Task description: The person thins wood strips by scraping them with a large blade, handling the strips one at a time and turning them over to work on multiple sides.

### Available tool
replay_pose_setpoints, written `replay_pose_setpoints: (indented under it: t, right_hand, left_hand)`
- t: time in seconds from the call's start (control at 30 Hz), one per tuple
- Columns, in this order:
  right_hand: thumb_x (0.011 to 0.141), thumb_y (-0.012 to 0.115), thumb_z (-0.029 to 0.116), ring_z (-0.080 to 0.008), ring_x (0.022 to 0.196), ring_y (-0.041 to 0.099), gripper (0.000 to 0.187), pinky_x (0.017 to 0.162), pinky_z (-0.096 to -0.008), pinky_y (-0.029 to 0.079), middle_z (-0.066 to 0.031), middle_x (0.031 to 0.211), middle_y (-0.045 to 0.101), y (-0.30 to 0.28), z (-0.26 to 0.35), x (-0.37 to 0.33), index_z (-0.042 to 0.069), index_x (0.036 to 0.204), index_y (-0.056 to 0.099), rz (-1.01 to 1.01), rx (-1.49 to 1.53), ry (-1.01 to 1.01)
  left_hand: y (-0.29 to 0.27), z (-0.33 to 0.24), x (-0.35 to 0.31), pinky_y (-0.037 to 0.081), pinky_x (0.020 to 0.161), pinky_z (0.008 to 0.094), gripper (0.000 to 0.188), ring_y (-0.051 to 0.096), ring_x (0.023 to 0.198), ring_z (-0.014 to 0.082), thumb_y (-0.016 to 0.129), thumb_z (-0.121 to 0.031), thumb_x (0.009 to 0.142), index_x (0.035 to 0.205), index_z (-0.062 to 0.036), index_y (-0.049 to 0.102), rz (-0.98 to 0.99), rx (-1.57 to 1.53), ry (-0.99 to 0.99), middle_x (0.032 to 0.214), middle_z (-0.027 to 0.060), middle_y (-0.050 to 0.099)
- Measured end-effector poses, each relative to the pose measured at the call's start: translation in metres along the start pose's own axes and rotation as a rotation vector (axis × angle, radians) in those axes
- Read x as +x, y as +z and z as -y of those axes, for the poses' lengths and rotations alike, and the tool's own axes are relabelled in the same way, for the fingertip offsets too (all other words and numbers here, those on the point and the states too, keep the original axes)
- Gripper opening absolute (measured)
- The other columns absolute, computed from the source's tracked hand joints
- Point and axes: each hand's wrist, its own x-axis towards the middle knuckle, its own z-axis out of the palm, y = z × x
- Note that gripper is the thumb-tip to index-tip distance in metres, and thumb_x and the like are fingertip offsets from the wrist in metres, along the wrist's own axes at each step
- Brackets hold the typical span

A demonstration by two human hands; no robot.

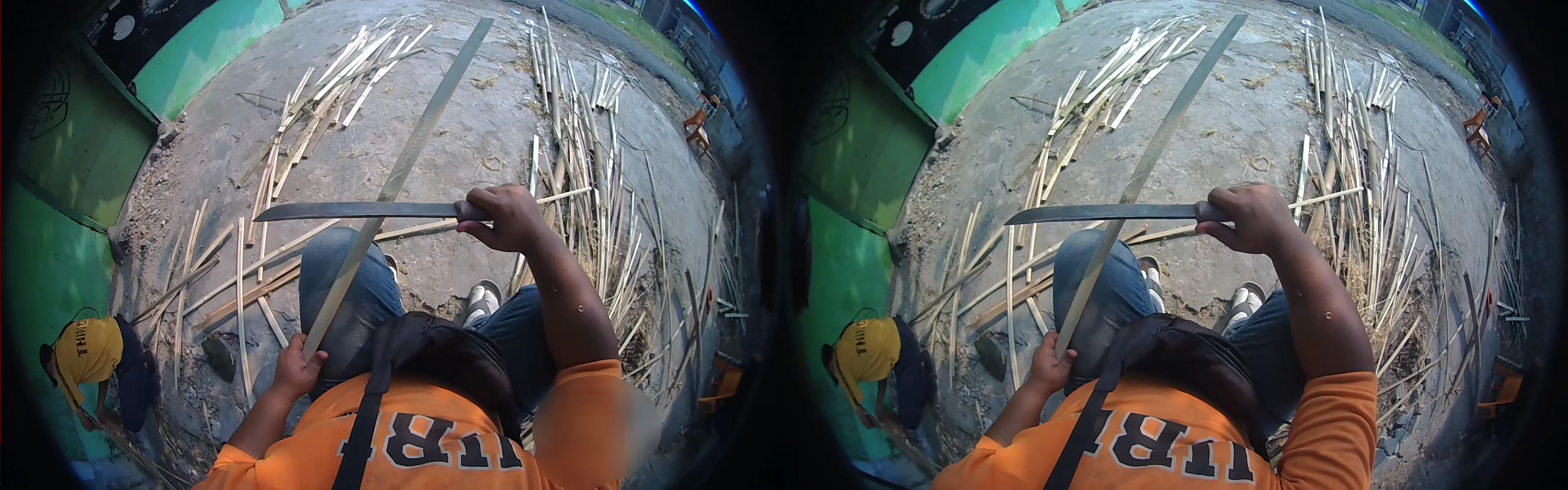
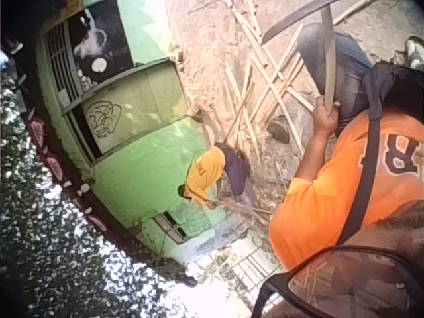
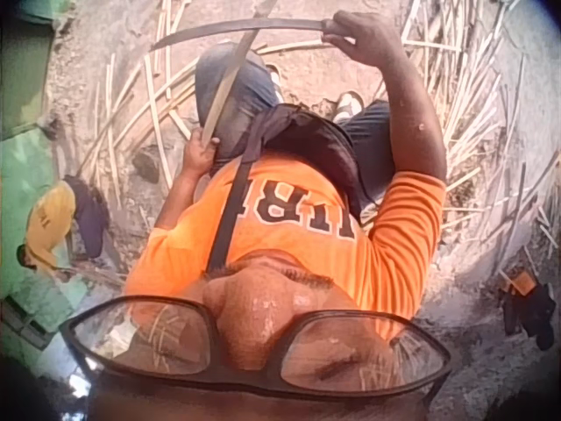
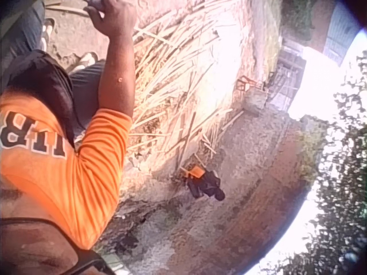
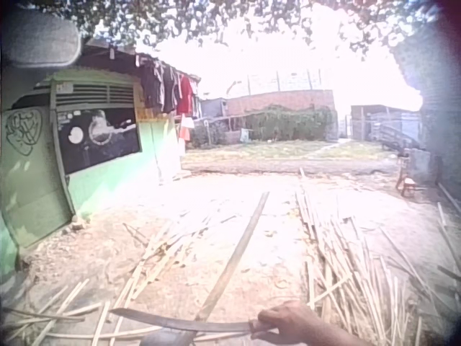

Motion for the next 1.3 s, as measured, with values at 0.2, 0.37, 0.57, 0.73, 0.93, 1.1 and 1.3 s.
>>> replay_pose_setpoints:
  t: [0.2,0.37,0.57,0.73,0.93,1.1,1.3]
  right_hand:
    - [0.088,0.077,0.056,-0.0319,0.067,0.069,0.042,0.061,-0.0461,0.052,-0.0056,0.071,0.065,-0.002,0.015,0.003,0.016,0.094,0.065,-0.017,-0.047,-0.023]
    - [0.088,0.077,0.056,-0.0327,0.067,0.07,0.043,0.059,-0.0465,0.052,-0.0059,0.073,0.067,0.004,0.0,0.002,0.015,0.092,0.063,-0.043,-0.08,0.021]
    - [0.089,0.077,0.054,-0.031,0.067,0.071,0.042,0.06,-0.0464,0.053,-0.0046,0.075,0.068,0.003,0.0,-0.001,0.016,0.09,0.062,-0.043,-0.075,0.077]
    - [0.088,0.078,0.054,-0.0305,0.07,0.071,0.042,0.063,-0.0465,0.053,-0.005,0.075,0.068,0.003,0.013,0.008,0.015,0.094,0.064,-0.022,-0.1,-0.074]
    - [0.091,0.076,0.052,-0.0332,0.066,0.071,0.04,0.059,-0.0469,0.053,-0.0072,0.073,0.069,0.002,-0.018,0.0,0.015,0.091,0.062,-0.155,-0.101,0.149]
    - [0.088,0.079,0.051,-0.0339,0.067,0.069,0.04,0.06,-0.047,0.052,-0.0078,0.073,0.067,-0.011,0.004,0.003,0.014,0.093,0.065,-0.066,-0.109,0.083]
    - [0.087,0.081,0.051,-0.0339,0.066,0.07,0.041,0.058,-0.0466,0.053,-0.0093,0.07,0.068,-0.009,-0.022,-0.005,0.014,0.088,0.063,-0.162,-0.085,0.168]
  left_hand:
    - [-0.001,0.006,-0.002,0.055,0.067,0.0431,0.079,0.074,0.076,0.0391,0.063,-0.076,0.092,0.11,0.0006,0.059,0.006,-0.004,0.005,0.078,0.0191,0.068]
    - [-0.003,0.0,0.0,0.055,0.066,0.0437,0.079,0.073,0.075,0.0402,0.06,-0.076,0.093,0.11,0.0008,0.059,0.021,-0.007,0.007,0.078,0.0195,0.068]
    - [-0.001,0.007,0.001,0.055,0.065,0.0434,0.078,0.073,0.075,0.0398,0.061,-0.076,0.093,0.11,0.0003,0.059,0.023,0.017,0.009,0.078,0.0195,0.068]
    - [0.0,0.003,-0.003,0.055,0.066,0.043,0.077,0.073,0.075,0.0397,0.061,-0.076,0.093,0.108,0.0,0.059,0.026,0.011,-0.027,0.078,0.0198,0.068]
    - [0.005,-0.002,-0.003,0.056,0.065,0.0458,0.075,0.074,0.077,0.0439,0.062,-0.073,0.094,0.107,0.0,0.059,-0.048,0.061,0.012,0.077,0.0208,0.069]
    - [0.012,0.002,-0.01,0.056,0.063,0.0513,0.076,0.072,0.076,0.0482,0.058,-0.075,0.095,0.109,-0.0003,0.059,-0.139,0.171,0.034,0.077,0.0226,0.069]
    - [0.013,-0.005,-0.009,0.057,0.063,0.0535,0.076,0.072,0.075,0.0489,0.057,-0.075,0.095,0.11,-0.0006,0.059,-0.165,0.239,0.024,0.076,0.0229,0.07]
